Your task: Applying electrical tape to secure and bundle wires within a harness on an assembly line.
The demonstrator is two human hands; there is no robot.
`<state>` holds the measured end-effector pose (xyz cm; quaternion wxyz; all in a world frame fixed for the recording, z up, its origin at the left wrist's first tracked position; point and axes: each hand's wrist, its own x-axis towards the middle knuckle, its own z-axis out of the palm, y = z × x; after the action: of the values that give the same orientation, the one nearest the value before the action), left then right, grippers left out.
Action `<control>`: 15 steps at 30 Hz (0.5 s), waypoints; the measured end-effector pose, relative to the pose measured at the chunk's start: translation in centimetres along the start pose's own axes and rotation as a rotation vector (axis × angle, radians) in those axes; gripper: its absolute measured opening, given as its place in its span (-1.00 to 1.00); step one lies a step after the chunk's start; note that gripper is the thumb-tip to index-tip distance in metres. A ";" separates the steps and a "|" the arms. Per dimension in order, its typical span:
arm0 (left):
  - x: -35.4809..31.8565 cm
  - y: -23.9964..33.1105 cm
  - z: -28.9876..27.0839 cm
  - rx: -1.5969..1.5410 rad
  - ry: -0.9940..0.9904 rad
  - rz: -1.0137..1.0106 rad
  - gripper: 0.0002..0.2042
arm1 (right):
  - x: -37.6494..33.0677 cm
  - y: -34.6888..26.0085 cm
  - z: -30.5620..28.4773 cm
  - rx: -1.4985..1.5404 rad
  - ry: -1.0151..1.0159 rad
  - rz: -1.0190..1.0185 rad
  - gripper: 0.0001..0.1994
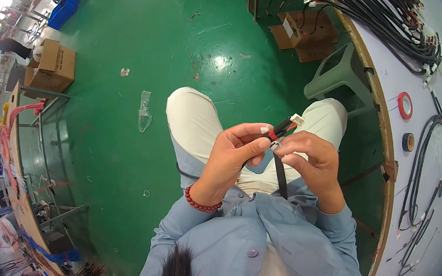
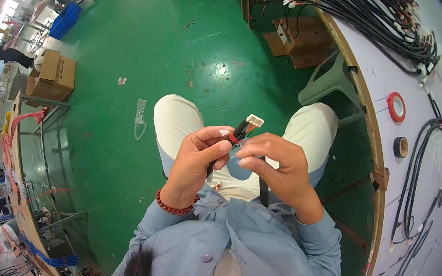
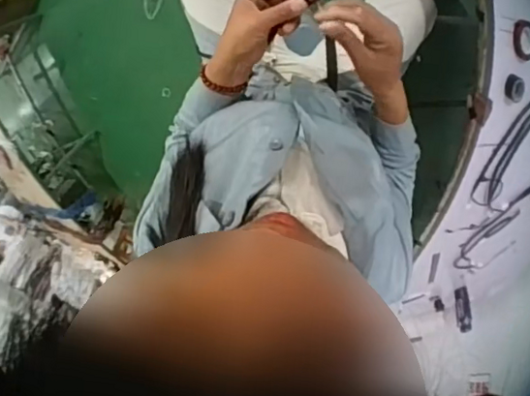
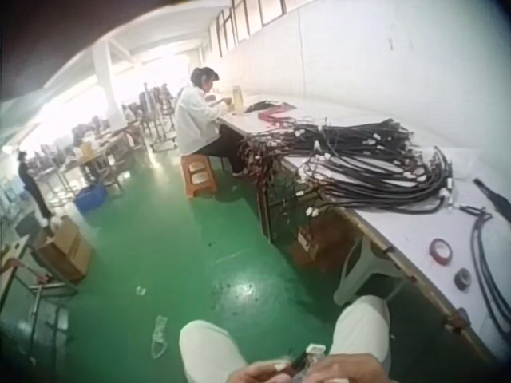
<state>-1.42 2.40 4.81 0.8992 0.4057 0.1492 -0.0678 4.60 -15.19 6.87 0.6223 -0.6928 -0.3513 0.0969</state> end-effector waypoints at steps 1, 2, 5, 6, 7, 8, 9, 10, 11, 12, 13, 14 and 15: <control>0.0 0.0 0.1 0.009 -0.003 0.004 -0.77 | -0.1 0.1 0.0 0.087 0.021 0.055 -0.90; 0.0 0.0 0.1 0.018 -0.006 0.007 -0.77 | -0.1 0.0 0.2 0.088 0.023 0.057 -0.90; -0.1 0.0 0.1 0.070 0.031 0.046 -0.77 | -0.1 -0.5 0.9 0.296 0.132 0.314 -0.94; -0.1 0.0 0.2 0.071 0.030 0.044 -0.77 | -0.1 -0.6 1.2 0.317 0.174 0.348 -0.94; -0.1 0.0 0.4 0.083 0.047 0.063 -0.78 | -0.1 -0.7 1.4 0.339 0.215 0.382 -0.94; -0.1 0.0 0.5 0.095 0.065 0.083 -0.78 | -0.1 -0.6 1.5 0.340 0.216 0.383 -0.94; -0.2 0.0 0.6 0.096 0.066 0.082 -0.78 | -0.2 -0.5 1.7 0.347 0.239 0.358 -0.93; -0.2 -0.1 0.6 0.096 0.068 0.083 -0.78 | -0.3 -0.5 1.8 0.354 0.262 0.334 -0.92; -0.2 -0.1 0.6 0.097 0.069 0.083 -0.78 | -0.3 -0.5 1.8 0.354 0.263 0.335 -0.92; -0.2 -0.1 0.7 0.097 0.068 0.082 -0.78 | -0.3 -0.6 1.8 0.346 0.258 0.324 -0.91; -0.2 -0.1 0.7 0.099 0.068 0.077 -0.78 | -0.3 -0.6 1.8 0.338 0.252 0.313 -0.90; -0.2 -0.1 0.7 0.101 0.070 0.073 -0.78 | -0.4 -0.5 1.8 0.339 0.251 0.314 -0.90; -0.2 -0.1 0.6 0.101 0.071 0.073 -0.78 | -0.5 -0.4 1.8 0.340 0.251 0.304 -0.90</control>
<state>-1.52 1.85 5.14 0.8735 0.4580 0.1624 -0.0280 3.06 -14.01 6.73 0.7467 -0.6297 -0.1419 0.1604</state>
